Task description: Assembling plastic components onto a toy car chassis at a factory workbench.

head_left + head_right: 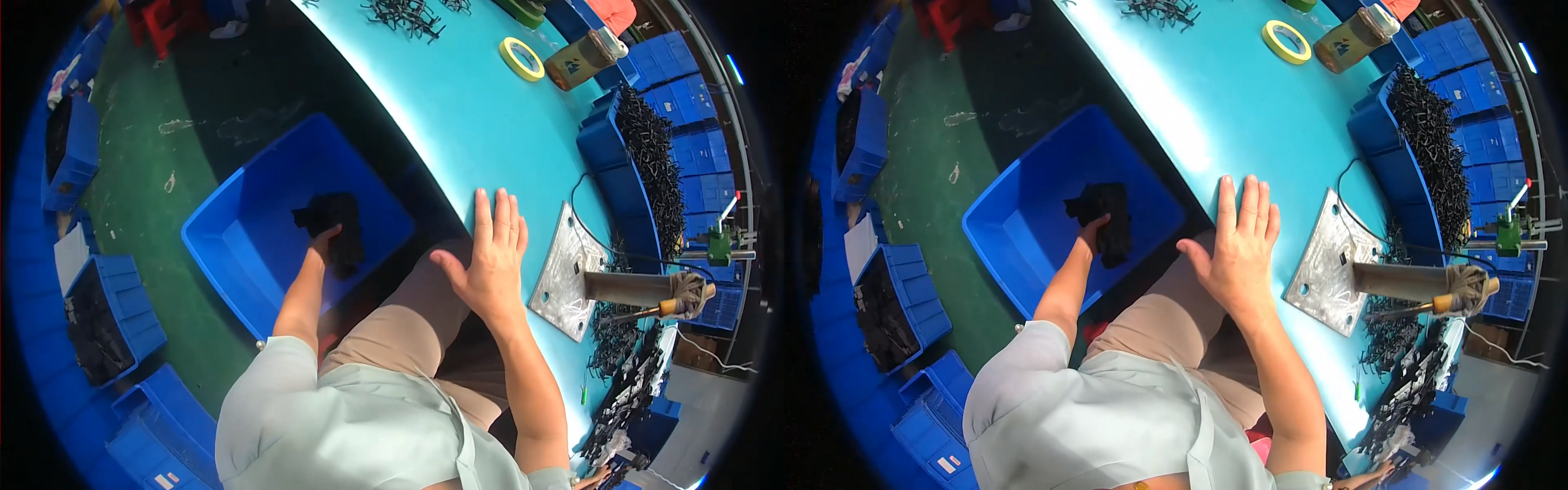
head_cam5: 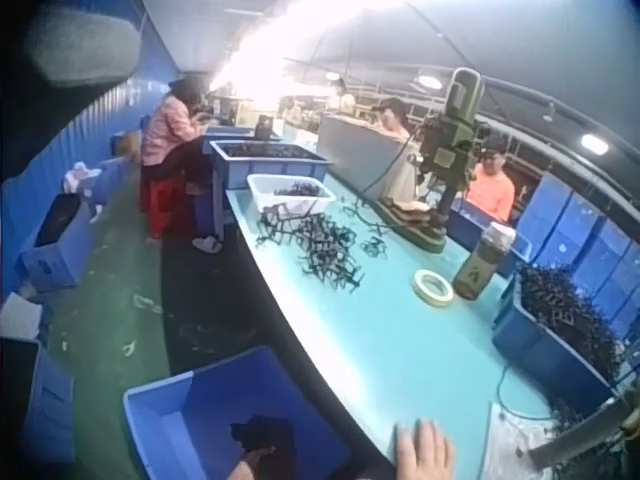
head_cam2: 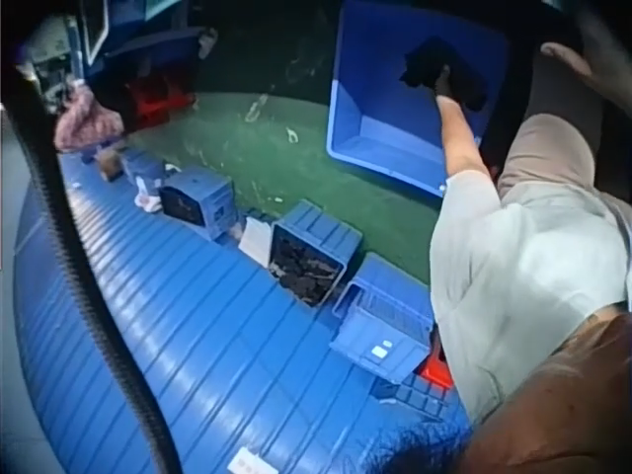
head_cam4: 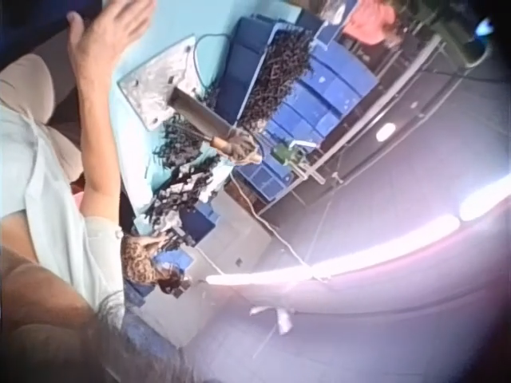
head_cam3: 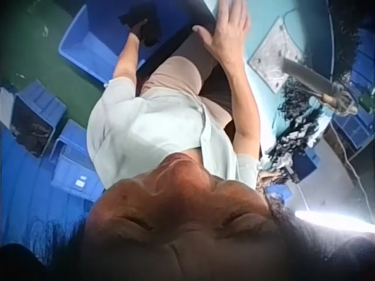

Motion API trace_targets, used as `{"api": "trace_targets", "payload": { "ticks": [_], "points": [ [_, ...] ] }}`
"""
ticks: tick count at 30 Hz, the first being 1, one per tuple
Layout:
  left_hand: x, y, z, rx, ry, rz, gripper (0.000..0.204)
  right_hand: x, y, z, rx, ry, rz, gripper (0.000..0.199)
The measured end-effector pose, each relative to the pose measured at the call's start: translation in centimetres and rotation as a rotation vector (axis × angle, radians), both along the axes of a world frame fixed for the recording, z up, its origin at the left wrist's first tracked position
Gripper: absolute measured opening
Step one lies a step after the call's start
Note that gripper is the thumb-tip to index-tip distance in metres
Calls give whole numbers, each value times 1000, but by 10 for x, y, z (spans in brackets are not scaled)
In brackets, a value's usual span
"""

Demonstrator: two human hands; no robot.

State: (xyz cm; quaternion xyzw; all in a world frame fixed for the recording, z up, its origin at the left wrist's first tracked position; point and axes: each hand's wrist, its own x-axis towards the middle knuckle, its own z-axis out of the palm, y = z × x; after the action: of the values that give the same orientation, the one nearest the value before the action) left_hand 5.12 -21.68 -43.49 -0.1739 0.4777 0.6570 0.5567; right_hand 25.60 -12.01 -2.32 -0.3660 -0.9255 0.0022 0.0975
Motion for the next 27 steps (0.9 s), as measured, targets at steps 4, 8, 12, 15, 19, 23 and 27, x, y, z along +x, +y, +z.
{"api": "trace_targets", "payload": {
  "ticks": [4,8,12,15,19,23,27],
  "points": [
    [-11,6,-66,-95,149,-12,46,-13,-2,1,-69,-32,20,104],
    [-14,39,-58,18,112,-279,41,-13,-1,-2,-103,-25,16,108],
    [28,56,-2,98,429,-443,35,-3,3,-3,-74,-70,-42,110],
    [6,26,-80,188,-66,-539,26,-14,-3,0,-78,-50,9,110],
    [37,-17,-152,206,981,-683,20,-11,-1,-3,-29,-55,-2,111],
    [21,-50,-152,-54,1035,-1097,20,-19,-6,-5,-12,56,65,107],
    [79,-3,-75,-169,570,-795,10,15,9,-15,68,101,-11,96]
  ]
}}
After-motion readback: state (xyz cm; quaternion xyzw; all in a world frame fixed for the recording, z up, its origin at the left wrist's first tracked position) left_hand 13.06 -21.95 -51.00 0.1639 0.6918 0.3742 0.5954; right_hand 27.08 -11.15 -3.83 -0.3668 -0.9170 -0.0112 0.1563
